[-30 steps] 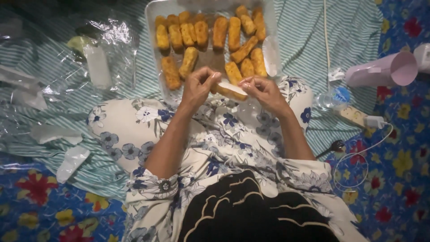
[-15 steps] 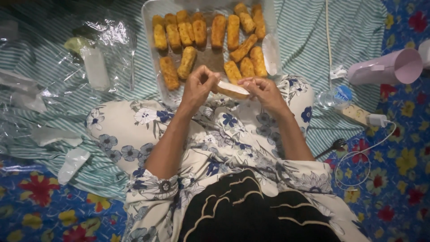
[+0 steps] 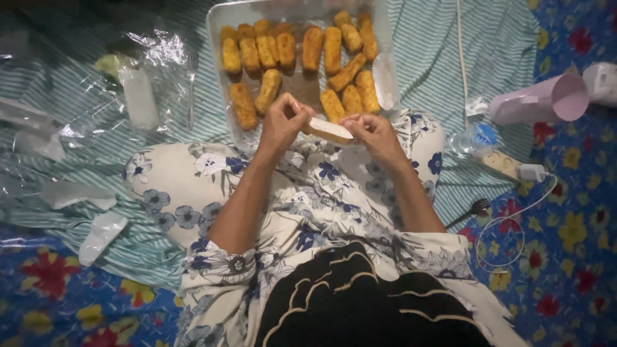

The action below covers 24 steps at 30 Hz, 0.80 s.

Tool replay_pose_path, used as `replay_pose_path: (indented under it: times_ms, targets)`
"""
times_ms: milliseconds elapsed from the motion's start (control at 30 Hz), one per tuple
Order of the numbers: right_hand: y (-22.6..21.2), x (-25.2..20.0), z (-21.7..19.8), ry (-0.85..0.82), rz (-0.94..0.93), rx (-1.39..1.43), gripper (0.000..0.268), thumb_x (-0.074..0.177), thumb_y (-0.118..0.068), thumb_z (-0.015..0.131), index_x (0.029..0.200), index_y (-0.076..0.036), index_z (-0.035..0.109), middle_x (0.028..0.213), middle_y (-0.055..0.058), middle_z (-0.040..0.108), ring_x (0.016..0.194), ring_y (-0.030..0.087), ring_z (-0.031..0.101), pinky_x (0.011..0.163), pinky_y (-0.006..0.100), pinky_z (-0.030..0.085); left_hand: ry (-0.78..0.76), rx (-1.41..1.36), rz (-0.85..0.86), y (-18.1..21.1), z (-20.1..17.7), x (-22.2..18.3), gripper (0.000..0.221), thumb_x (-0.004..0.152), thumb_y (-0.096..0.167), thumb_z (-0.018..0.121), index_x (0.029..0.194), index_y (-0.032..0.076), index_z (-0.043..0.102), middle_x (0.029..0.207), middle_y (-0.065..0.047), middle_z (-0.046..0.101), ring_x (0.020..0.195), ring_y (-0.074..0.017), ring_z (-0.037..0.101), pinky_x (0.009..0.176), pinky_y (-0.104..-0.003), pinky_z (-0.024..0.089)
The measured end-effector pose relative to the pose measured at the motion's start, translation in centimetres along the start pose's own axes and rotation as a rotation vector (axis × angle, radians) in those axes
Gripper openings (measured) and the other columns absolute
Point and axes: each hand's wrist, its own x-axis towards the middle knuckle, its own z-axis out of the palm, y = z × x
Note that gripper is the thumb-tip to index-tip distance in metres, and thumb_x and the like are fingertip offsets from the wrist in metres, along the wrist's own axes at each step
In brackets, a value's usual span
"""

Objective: Wrapping individual fried food items in small paper sheets from a tray.

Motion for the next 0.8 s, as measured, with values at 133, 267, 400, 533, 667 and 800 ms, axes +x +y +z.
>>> replay_pose_path:
  times_ms: [133, 267, 400, 533, 667, 800]
  targets:
    - [-1.1, -0.8, 1.0, 0.040, 0.009, -0.023, 0.034, 0.095, -0.020, 0.073, 0.069, -0.010, 0.053, 0.107, 0.010, 0.070, 0.078, 0.010, 0.060, 0.065, 0.021, 0.048, -0.038, 0.022, -0.087, 1.3, -0.2, -0.5, 0.021, 0.082, 0.004, 0.072, 0.097, 0.005, 0.057, 0.095, -0.015, 0.072, 0.073, -0.0193, 0.071, 0.054, -0.029, 0.063]
    - [-1.1, -1.3, 1.3, 0.064, 0.033, -0.030, 0.034, 0.093, -0.021, 0.074, 0.069, -0.010, 0.053, 0.107, 0.011, 0.072, 0.077, 0.010, 0.061, 0.064, 0.020, 0.045, -0.082, 0.038, -0.079, 0.4, -0.6, -0.3, 0.013, 0.082, 0.003, 0.068, 0.095, 0.007, 0.068, 0.090, -0.014, 0.073, 0.064, -0.0194, 0.073, 0.053, -0.030, 0.064]
    - [-1.7, -2.0, 1.5, 0.133, 0.126, 0.019, 0.033, 0.092, -0.025, 0.076, 0.072, -0.011, 0.053, 0.099, 0.007, 0.071, 0.072, 0.010, 0.059, 0.064, 0.021, 0.047, -0.078, 0.026, -0.149, 0.6, -0.5, -0.5, 0.011, 0.082, 0.012, 0.069, 0.090, 0.004, 0.072, 0.082, -0.015, 0.073, 0.061, -0.0196, 0.072, 0.054, -0.032, 0.063]
    - [-1.8, -2.4, 2.0, 0.183, 0.190, 0.227, 0.024, 0.088, -0.022, 0.076, 0.075, -0.013, 0.058, 0.091, 0.003, 0.071, 0.070, 0.007, 0.061, 0.062, 0.018, 0.045, -0.068, -0.159, -0.206, -0.8, -0.6, 0.2, 0.016, 0.084, 0.014, 0.069, 0.090, 0.000, 0.072, 0.085, -0.018, 0.069, 0.068, -0.0259, 0.071, 0.057, -0.041, 0.064]
    - [-0.2, -1.8, 1.3, 0.165, 0.188, 0.317, 0.018, 0.088, -0.021, 0.075, 0.080, -0.010, 0.063, 0.082, 0.001, 0.064, 0.067, 0.010, 0.061, 0.057, 0.020, 0.046, -0.125, -0.263, -0.200, 0.4, -1.1, -0.4, 0.015, 0.090, 0.018, 0.066, 0.092, 0.004, 0.067, 0.093, -0.015, 0.070, 0.078, -0.0270, 0.073, 0.060, -0.042, 0.065]
    - [-2.1, -2.0, 1.8, 0.122, 0.214, 0.451, 0.018, 0.088, -0.025, 0.076, 0.084, -0.013, 0.064, 0.076, 0.000, 0.056, 0.058, 0.010, 0.058, 0.042, 0.018, 0.042, -0.206, -0.236, -0.093, 1.7, -1.6, -2.0, 0.025, 0.087, 0.002, 0.054, 0.111, 0.002, 0.062, 0.113, -0.017, 0.065, 0.086, -0.0243, 0.071, 0.062, -0.031, 0.063]
